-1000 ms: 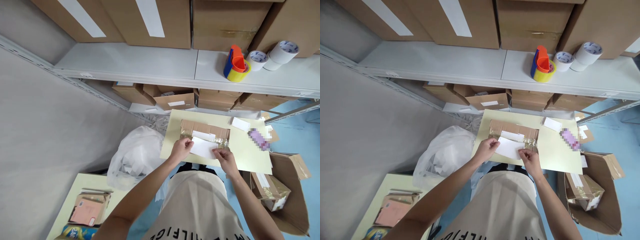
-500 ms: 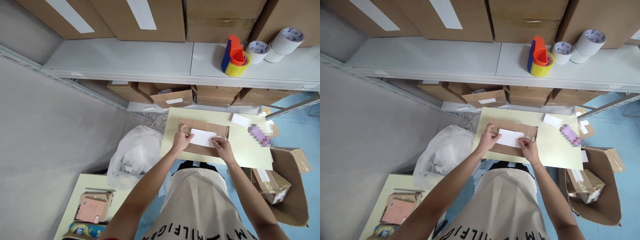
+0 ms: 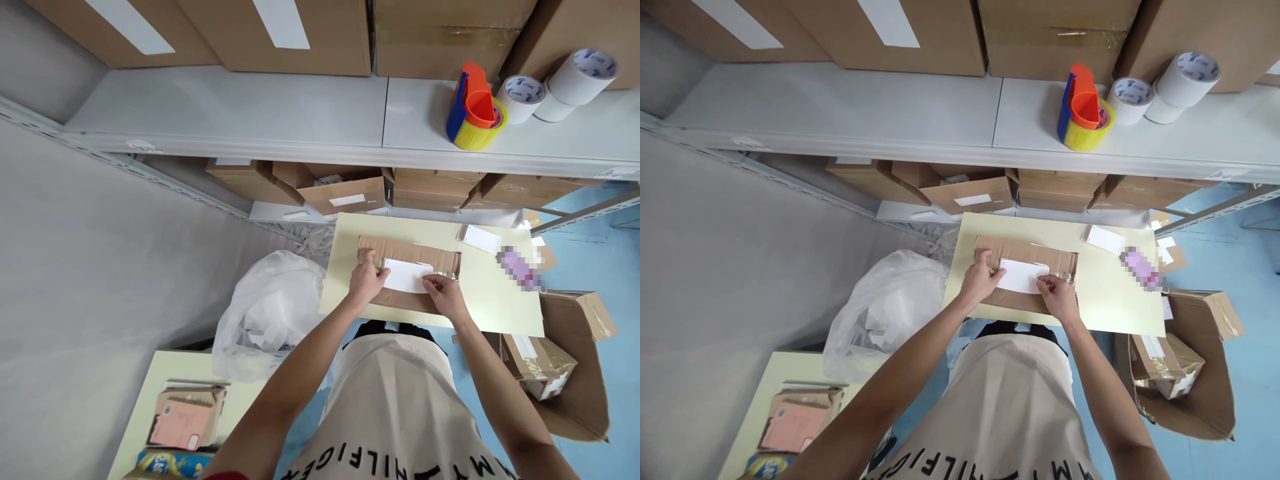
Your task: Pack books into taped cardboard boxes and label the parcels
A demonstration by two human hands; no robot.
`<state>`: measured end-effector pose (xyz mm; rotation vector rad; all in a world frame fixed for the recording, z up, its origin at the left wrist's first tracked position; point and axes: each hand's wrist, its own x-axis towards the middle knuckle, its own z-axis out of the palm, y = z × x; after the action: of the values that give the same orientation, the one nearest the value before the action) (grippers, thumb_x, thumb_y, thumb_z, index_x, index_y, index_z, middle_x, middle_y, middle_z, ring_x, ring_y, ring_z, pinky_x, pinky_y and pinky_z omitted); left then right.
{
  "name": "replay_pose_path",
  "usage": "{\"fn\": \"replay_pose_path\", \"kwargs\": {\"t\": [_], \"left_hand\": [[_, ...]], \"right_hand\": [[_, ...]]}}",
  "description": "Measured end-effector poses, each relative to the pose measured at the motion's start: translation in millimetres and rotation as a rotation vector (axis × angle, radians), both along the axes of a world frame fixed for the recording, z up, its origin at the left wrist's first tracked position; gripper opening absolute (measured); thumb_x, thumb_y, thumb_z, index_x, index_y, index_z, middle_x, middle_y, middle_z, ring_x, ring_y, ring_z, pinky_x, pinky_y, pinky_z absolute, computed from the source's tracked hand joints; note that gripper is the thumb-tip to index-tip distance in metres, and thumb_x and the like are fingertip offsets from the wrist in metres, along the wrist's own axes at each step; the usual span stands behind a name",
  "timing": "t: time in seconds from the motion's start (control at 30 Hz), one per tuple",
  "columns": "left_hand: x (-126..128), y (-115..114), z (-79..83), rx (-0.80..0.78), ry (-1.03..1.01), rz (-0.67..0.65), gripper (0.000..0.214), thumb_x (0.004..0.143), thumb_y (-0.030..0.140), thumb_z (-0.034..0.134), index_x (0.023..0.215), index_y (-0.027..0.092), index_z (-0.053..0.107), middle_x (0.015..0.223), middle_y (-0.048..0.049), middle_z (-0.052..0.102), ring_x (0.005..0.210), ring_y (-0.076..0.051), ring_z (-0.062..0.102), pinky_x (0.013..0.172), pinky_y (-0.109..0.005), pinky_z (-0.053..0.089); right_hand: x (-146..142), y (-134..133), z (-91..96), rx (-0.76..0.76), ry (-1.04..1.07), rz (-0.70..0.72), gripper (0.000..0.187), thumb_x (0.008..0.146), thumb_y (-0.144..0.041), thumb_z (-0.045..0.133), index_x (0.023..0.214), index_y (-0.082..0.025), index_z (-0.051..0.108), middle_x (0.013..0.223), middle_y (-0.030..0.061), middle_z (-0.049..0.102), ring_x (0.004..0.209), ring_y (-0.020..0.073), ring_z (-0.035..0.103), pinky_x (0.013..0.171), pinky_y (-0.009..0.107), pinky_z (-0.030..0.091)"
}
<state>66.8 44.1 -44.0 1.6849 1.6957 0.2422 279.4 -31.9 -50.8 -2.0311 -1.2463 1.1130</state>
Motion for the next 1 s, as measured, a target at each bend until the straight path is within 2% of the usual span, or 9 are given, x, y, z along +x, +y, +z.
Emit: {"fn": "replay_pose_path", "kwargs": {"t": [0.13, 0.23, 0.37, 0.47, 0.57, 0.67, 0.73, 0.87, 1.0], "left_hand": [[2, 1, 5.5, -0.002, 0.122, -0.040, 0.055, 0.087, 0.033, 0.062, 0.136, 0.015, 0.046, 0.085, -0.0105, 0.075, 0.094, -0.031, 0.071, 0.076, -0.037, 0.050], [3, 3, 13.0, 0.004, 0.260, -0.111, 0.062, 0.089, 0.039, 0.058, 0.143, 0.013, 0.040, 0.098, -0.0174, 0.074, 0.095, -0.035, 0.071, 0.077, -0.040, 0.051], [-5, 5, 18.1, 0.021, 0.368, -0.172, 0.078, 0.088, 0.049, 0.058, 0.150, 0.008, 0.031, 0.096, -0.0203, 0.073, 0.092, -0.038, 0.071, 0.077, -0.042, 0.052], [-13, 1, 15.2, 0.160, 0.303, -0.221, 0.060, 0.089, 0.041, 0.059, 0.140, 0.012, 0.047, 0.103, -0.0192, 0.073, 0.099, -0.035, 0.070, 0.079, -0.040, 0.053], [-15, -8, 9.5, 0.395, 0.114, -0.464, 0.032, 0.093, 0.031, 0.053, 0.120, 0.017, 0.063, 0.118, -0.0159, 0.069, 0.114, -0.029, 0.065, 0.093, -0.039, 0.051], [-13, -14, 2.2, 0.496, 0.022, -0.743, 0.038, 0.094, 0.032, 0.052, 0.128, 0.018, 0.061, 0.138, -0.0153, 0.059, 0.133, -0.029, 0.052, 0.112, -0.046, 0.039], [-12, -15, -3.2, 0.471, 0.068, -0.833, 0.051, 0.094, 0.037, 0.051, 0.141, 0.016, 0.051, 0.151, -0.0160, 0.047, 0.143, -0.030, 0.039, 0.119, -0.050, 0.027], [-19, -10, -10.2, 0.408, 0.166, -0.909, 0.068, 0.094, 0.047, 0.050, 0.153, 0.017, 0.034, 0.159, -0.0162, 0.033, 0.148, -0.030, 0.030, 0.121, -0.054, 0.016], [-32, -6, -6.0, 0.408, 0.190, -0.988, 0.080, 0.089, 0.057, 0.056, 0.154, 0.019, 0.032, 0.160, -0.0178, 0.030, 0.149, -0.034, 0.025, 0.119, -0.060, 0.012]], "right_hand": [[-1, 2, 5.1, -0.021, -0.085, 0.059, 0.038, 0.081, -0.052, 0.057, 0.099, -0.024, 0.076, 0.068, 0.0023, 0.070, 0.062, 0.0202, 0.063, 0.062, 0.034, 0.048], [1, 0, 7.3, 0.046, -0.187, 0.168, 0.034, 0.084, -0.048, 0.058, 0.105, -0.027, 0.075, 0.070, 0.0017, 0.069, 0.060, 0.0189, 0.063, 0.058, 0.032, 0.046], [7, -9, 11.4, 0.092, -0.397, 0.267, 0.028, 0.087, -0.040, 0.058, 0.110, -0.032, 0.073, 0.070, 0.0021, 0.068, 0.058, 0.0199, 0.061, 0.055, 0.032, 0.044], [9, -13, 16.6, 0.180, -0.511, 0.307, 0.030, 0.090, -0.039, 0.055, 0.110, -0.026, 0.073, 0.085, 0.0090, 0.071, 0.073, 0.0258, 0.065, 0.064, 0.039, 0.050], [3, -10, 17.3, 0.373, -0.534, 0.439, 0.040, 0.093, -0.042, 0.051, 0.122, -0.021, 0.068, 0.123, 0.0170, 0.066, 0.107, 0.0334, 0.063, 0.087, 0.049, 0.051], [-7, -5, 8.5, 0.412, -0.549, 0.629, 0.053, 0.097, -0.046, 0.044, 0.141, -0.017, 0.053, 0.147, 0.0179, 0.052, 0.135, 0.0345, 0.047, 0.106, 0.054, 0.040], [-12, -6, -0.1, 0.374, -0.597, 0.699, 0.061, 0.099, -0.047, 0.038, 0.150, -0.014, 0.040, 0.153, 0.0182, 0.045, 0.143, 0.0326, 0.039, 0.113, 0.054, 0.033], [-8, -15, -9.8, 0.328, -0.703, 0.663, 0.064, 0.101, -0.049, 0.033, 0.156, -0.016, 0.028, 0.156, 0.0165, 0.039, 0.145, 0.0325, 0.037, 0.116, 0.058, 0.027], [-9, -27, -2.7, 0.315, -0.788, 0.566, 0.068, 0.100, -0.051, 0.034, 0.155, -0.012, 0.029, 0.157, 0.0192, 0.036, 0.145, 0.0361, 0.034, 0.116, 0.062, 0.022]]}}
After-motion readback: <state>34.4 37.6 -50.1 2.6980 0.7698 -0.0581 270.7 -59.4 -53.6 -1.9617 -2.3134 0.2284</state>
